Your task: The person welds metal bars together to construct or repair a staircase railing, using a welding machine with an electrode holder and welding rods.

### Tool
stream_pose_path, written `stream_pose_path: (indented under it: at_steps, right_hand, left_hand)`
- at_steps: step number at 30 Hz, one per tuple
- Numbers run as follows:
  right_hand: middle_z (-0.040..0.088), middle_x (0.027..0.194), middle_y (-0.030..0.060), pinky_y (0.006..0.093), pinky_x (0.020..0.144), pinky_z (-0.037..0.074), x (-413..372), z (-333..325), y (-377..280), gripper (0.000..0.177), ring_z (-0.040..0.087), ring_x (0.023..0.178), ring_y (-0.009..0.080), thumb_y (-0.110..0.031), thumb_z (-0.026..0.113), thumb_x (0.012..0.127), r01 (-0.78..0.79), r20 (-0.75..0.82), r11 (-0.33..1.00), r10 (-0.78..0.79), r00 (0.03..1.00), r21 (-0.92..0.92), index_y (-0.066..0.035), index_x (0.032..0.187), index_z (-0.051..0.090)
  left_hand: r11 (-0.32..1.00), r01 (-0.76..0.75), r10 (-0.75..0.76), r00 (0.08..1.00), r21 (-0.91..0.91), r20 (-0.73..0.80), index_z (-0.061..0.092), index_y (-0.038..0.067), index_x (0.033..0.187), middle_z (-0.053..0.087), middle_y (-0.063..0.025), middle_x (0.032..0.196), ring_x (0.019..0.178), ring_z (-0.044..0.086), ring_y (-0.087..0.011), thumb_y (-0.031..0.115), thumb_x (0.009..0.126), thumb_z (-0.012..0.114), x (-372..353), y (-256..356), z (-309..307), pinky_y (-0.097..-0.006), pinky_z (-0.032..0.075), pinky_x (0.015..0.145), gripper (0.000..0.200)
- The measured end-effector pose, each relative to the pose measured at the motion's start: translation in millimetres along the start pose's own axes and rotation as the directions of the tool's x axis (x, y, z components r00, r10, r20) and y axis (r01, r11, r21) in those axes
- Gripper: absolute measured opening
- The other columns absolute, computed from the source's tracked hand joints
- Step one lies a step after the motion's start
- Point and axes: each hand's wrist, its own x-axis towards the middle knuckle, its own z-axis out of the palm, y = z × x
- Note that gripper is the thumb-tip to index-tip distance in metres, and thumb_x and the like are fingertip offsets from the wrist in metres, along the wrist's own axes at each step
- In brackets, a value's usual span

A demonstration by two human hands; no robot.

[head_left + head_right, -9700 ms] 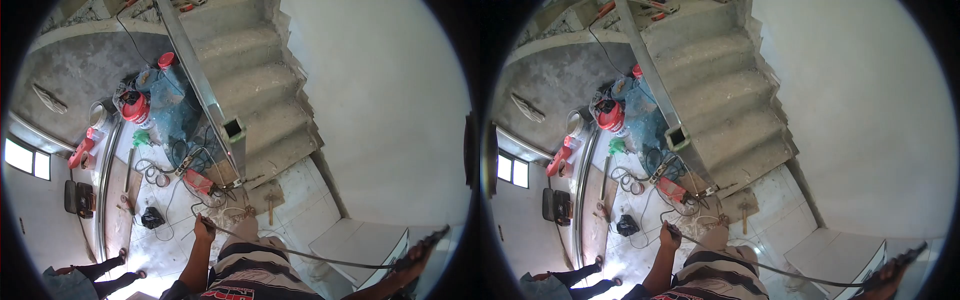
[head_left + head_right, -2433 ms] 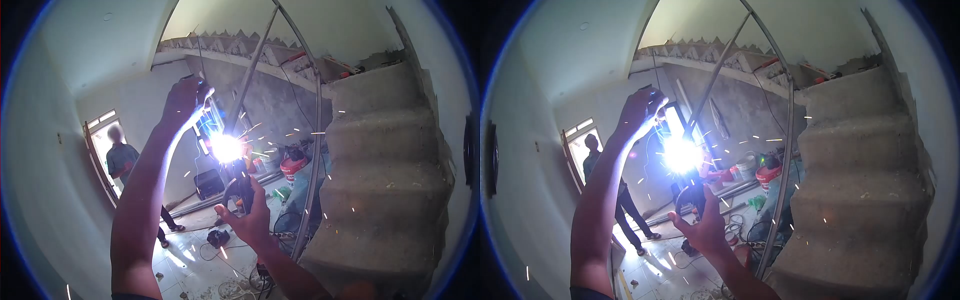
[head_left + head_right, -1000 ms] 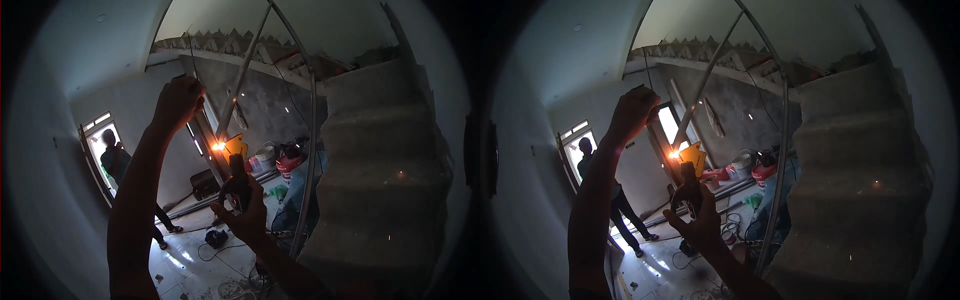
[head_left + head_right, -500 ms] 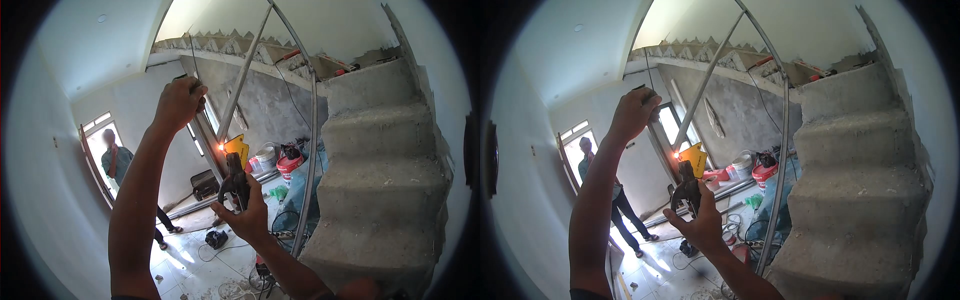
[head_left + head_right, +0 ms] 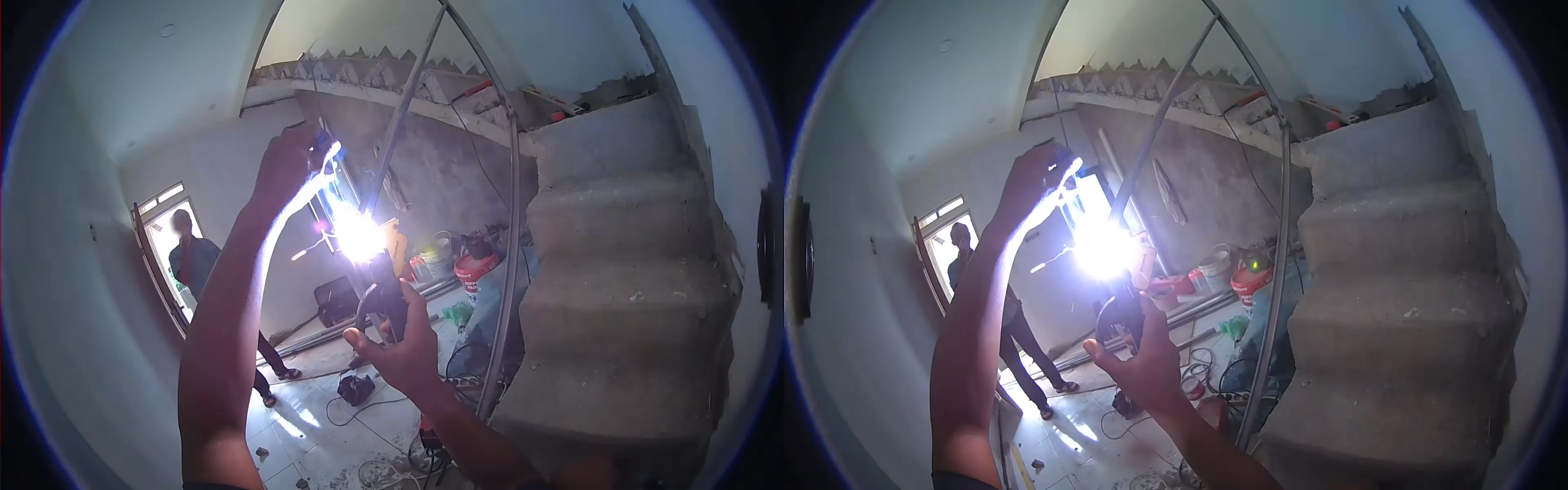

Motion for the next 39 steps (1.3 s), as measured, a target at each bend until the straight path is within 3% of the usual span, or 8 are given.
stream_pose_path:
  at_steps: [2,3,4,5,6,11,38,39]
  right_hand:
    - [0.058,0.132,0.0200,0.0378,0.094,0.056,-1,-2,-1,0.095,0.066,0.114,0.0264,-0.035,0.088,0.079,0.001,0.006,0.999,0.000,1.000,-0.048,0.001,0.149,0.034]
    - [0.060,0.124,0.0163,0.0359,0.089,0.055,1,-2,2,0.097,0.064,0.106,0.0219,-0.038,0.090,0.076,-0.225,0.157,0.866,0.172,0.973,0.446,0.001,0.148,0.036]
    - [0.060,0.123,0.0160,0.0356,0.089,0.055,0,0,8,0.098,0.065,0.105,0.0219,-0.038,0.090,0.076,-0.188,0.127,0.861,0.144,0.981,0.473,0.001,0.148,0.035]
    - [0.061,0.122,0.0156,0.0353,0.089,0.055,-1,2,14,0.100,0.065,0.104,0.0219,-0.039,0.090,0.076,-0.149,0.098,0.855,0.116,0.988,0.497,0.000,0.148,0.033]
    - [0.060,0.127,0.0186,0.0366,0.094,0.056,-4,5,20,0.100,0.067,0.110,0.0265,-0.037,0.088,0.078,0.134,-0.085,0.990,-0.131,0.988,0.033,0.000,0.150,0.030]
    - [0.059,0.127,0.0208,0.0364,0.096,0.056,4,6,25,0.102,0.067,0.112,0.0281,-0.039,0.088,0.078,0.170,-0.040,0.985,-0.171,0.985,-0.013,0.003,0.148,0.028]
    - [0.058,0.124,0.0238,0.0360,0.085,0.059,9,4,16,0.099,0.068,0.107,0.0266,-0.043,0.087,0.078,0.143,-0.030,0.990,-0.144,0.989,-0.017,0.008,0.145,0.033]
    - [0.059,0.122,0.0223,0.0362,0.083,0.059,8,4,14,0.099,0.068,0.104,0.0258,-0.042,0.087,0.078,0.194,-0.045,0.967,-0.203,0.978,-0.163,0.007,0.145,0.034]
  left_hand:
    - [0.998,0.017,-0.016,1.000,-0.061,0.011,0.069,0.003,0.094,0.067,-0.0076,0.079,0.073,0.068,-0.0140,0.023,0.098,0.065,1,1,-1,-0.0294,0.054,0.067,0.021]
    - [0.956,0.055,-0.069,0.997,-0.289,-0.039,0.068,0.002,0.094,0.067,-0.0070,0.077,0.071,0.068,-0.0137,0.022,0.098,0.063,1,6,3,-0.0297,0.055,0.065,0.021]
    - [0.862,0.060,-0.121,0.989,-0.503,-0.090,0.067,0.001,0.093,0.067,-0.0063,0.075,0.068,0.067,-0.0133,0.021,0.098,0.062,1,10,6,-0.0300,0.055,0.063,0.021]
    - [0.912,0.151,-0.157,0.987,-0.382,0.016,0.066,0.000,0.093,0.067,-0.0060,0.075,0.067,0.067,-0.0133,0.021,0.098,0.061,1,12,0,-0.0298,0.056,0.063,0.022]
    - [0.943,0.228,-0.205,0.972,-0.244,0.114,0.066,-0.001,0.093,0.067,-0.0057,0.075,0.066,0.067,-0.0132,0.021,0.098,0.061,1,20,-7,-0.0295,0.056,0.062,0.022]
    - [0.864,0.300,-0.256,0.953,-0.404,0.160,0.065,-0.002,0.093,0.066,-0.0059,0.075,0.067,0.067,-0.0130,0.018,0.097,0.061,0,23,-7,-0.0289,0.057,0.063,0.021]
    - [0.926,0.251,-0.232,0.968,-0.282,0.098,0.065,-0.003,0.086,0.069,-0.0106,0.071,0.061,0.070,-0.0175,0.016,0.098,0.062,0,28,-10,-0.0337,0.054,0.063,0.022]
    - [0.923,0.253,-0.235,0.967,-0.289,0.095,0.065,-0.003,0.086,0.070,-0.0107,0.071,0.062,0.070,-0.0177,0.016,0.098,0.062,0,28,-10,-0.0338,0.054,0.063,0.022]
